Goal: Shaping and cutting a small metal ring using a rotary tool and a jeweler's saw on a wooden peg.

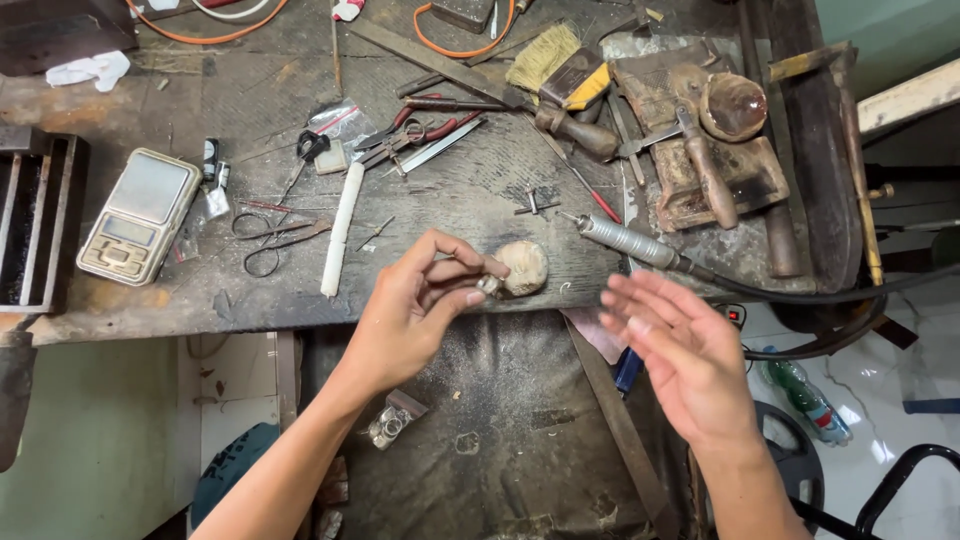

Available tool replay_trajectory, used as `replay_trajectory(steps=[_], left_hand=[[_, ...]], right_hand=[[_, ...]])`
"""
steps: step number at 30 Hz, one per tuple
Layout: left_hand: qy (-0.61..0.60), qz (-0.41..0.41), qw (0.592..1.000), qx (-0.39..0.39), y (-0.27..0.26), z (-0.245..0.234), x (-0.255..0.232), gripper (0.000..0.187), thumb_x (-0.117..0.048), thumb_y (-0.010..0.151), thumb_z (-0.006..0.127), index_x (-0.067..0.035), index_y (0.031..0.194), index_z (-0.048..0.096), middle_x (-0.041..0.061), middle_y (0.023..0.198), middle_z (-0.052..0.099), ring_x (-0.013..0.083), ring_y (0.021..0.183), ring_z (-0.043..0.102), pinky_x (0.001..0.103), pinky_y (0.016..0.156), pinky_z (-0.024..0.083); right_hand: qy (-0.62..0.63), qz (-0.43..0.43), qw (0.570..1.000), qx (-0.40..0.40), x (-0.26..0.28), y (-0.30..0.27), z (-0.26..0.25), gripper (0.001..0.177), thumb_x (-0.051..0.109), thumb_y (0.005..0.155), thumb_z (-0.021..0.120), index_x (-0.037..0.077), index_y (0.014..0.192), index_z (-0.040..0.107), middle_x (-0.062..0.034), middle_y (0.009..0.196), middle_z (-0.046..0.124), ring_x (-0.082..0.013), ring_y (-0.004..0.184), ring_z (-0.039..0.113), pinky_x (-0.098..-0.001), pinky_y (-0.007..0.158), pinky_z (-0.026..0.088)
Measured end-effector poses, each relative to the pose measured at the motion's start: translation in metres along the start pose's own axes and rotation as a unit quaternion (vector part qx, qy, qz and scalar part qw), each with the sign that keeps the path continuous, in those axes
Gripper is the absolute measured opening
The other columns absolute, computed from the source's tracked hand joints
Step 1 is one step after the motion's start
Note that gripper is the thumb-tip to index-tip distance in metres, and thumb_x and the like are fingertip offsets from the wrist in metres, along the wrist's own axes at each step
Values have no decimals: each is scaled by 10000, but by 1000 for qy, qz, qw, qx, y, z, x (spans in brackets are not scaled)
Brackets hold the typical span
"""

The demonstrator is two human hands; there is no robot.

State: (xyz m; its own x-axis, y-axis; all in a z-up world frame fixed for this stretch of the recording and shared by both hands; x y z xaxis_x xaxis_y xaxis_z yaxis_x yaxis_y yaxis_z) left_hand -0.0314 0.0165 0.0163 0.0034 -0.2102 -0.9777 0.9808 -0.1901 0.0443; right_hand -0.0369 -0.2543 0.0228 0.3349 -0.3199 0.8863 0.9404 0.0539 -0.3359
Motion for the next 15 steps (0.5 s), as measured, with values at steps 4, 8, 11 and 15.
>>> replay_trajectory(steps=[4, 8, 11, 15], left_hand=[[231, 44, 972, -5, -1, -11, 4, 226, 63, 956, 572, -71, 1133, 526, 98, 1153, 754, 212, 1094, 730, 320, 966, 567], [383, 187, 904, -37, -15, -12, -9, 323, 107, 971, 559, 13, 1279, 572, 224, 1334, 651, 387, 1215, 622, 484, 1070, 487], [416, 164, 890, -84, -40, -10, -1, 102, -94, 1010, 672, -42, 1096, 658, 34, 745, 712, 66, 458, 528, 199, 400, 435], [566, 89, 815, 87, -82, 11, 58, 402, -341, 1010, 733, -192, 767, 450, -73, 480, 314, 125, 365, 301, 364, 325, 280]], right_hand=[[-69, -25, 997, 17, -27, -6, -26, 484, -222, 727, 684, -137, 1198, 609, -271, 1133, 694, -303, 988, 688, -372, 920, 612], [-203, -45, 978, 3, -32, -20, -26, 266, -147, 734, 787, -91, 977, 698, -241, 933, 794, -322, 860, 820, -339, 843, 667], [-294, -102, 947, 77, -24, -31, -17, 220, -116, 803, 766, -65, 1016, 746, -209, 938, 835, -269, 815, 866, -287, 774, 726], [-382, -76, 917, 83, -39, -32, -23, 262, 24, 770, 848, -13, 1020, 778, -149, 834, 873, -168, 379, 770, -205, 347, 664]])
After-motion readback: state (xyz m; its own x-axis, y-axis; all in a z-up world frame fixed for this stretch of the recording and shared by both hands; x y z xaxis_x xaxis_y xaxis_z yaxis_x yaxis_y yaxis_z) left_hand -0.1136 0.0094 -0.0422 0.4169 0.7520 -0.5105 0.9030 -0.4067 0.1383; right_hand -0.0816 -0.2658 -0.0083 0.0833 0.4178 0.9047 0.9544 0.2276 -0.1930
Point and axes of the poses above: each hand's wrist, its own y-axis towards the middle knuckle, its own z-axis out of the palm, x = y × z, the point moved 4 cm from there along y, towards the middle knuckle
